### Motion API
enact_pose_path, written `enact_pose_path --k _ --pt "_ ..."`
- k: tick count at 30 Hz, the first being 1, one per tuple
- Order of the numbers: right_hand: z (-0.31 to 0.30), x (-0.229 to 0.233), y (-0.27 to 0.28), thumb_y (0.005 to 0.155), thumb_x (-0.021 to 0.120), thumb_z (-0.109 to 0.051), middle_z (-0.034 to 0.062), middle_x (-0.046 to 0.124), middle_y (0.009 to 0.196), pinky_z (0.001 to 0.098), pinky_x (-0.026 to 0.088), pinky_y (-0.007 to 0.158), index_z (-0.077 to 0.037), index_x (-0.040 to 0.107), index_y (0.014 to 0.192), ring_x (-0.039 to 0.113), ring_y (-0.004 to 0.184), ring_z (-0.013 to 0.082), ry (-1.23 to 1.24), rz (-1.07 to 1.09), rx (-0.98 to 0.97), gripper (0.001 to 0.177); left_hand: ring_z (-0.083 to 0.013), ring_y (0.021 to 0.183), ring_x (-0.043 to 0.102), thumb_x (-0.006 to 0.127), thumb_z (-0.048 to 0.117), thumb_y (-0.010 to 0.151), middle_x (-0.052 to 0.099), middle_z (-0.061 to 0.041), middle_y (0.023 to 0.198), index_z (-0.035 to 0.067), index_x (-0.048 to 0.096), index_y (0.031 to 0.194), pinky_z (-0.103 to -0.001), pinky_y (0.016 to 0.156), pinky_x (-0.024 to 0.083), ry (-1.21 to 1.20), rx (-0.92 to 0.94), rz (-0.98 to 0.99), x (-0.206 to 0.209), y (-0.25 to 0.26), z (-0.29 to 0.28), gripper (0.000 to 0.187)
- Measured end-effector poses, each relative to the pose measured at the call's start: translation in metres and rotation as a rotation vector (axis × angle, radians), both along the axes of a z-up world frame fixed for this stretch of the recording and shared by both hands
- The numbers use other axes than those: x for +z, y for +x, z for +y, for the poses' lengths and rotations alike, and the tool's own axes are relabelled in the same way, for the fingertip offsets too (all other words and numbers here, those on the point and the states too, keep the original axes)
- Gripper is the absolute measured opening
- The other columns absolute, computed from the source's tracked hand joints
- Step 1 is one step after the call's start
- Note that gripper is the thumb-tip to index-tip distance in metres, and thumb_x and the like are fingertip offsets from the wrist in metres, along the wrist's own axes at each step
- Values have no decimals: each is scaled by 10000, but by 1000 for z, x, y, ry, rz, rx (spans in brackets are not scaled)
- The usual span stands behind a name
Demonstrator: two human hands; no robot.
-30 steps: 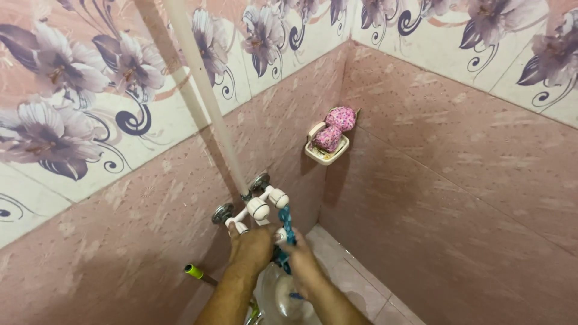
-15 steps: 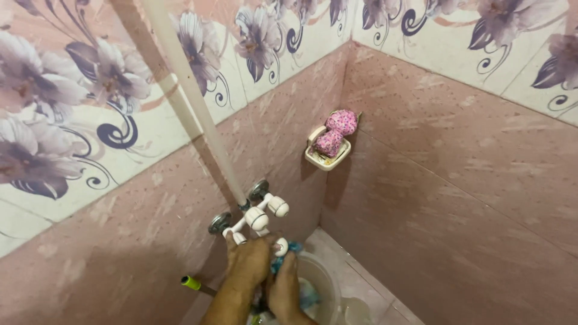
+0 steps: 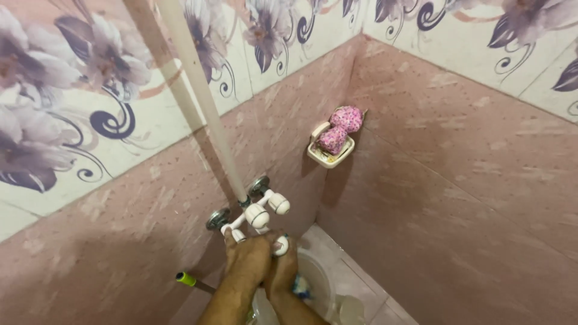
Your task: Cleaning and scrubbing bathroom pipes and wall-mounted fixtures with a cleaning cloth.
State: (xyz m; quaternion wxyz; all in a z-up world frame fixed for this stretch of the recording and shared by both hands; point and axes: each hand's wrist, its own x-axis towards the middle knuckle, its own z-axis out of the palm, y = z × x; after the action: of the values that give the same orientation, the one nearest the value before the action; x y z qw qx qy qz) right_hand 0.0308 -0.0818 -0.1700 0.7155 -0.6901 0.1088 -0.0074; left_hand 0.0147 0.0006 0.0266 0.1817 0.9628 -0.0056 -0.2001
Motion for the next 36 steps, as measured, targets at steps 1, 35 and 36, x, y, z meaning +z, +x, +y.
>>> enact_pose_path --k 1,35,36 --pt "-5 9 -2 935 642 -221 71 764 1059 321 560 843 -109 699 1138 686 957 165 -3 9 4 239 -197 1228 649 424 232 1018 717 12 1252 402 554 1408 -657 1243 -59 -3 4 9 0 -1 -1 444" --pt "-34 74 -19 851 703 -48 126 708 1182 415 550 940 -132 502 1355 684 1099 292 -328 2 270 549 -209 1250 637 411 236 1063 718 -84 1240 373 599 1419 -598 1269 -61 33 10 54 18 -7 -2 425" --pt "-27 69 -10 854 721 -70 143 713 1176 406 539 930 -109 537 1322 682 1100 297 -560 -42 280 505 -211 1248 637 388 274 1087 729 -89 1228 368 613 1408 -580 1282 -68 -5 49 70 22 -8 -1 403"
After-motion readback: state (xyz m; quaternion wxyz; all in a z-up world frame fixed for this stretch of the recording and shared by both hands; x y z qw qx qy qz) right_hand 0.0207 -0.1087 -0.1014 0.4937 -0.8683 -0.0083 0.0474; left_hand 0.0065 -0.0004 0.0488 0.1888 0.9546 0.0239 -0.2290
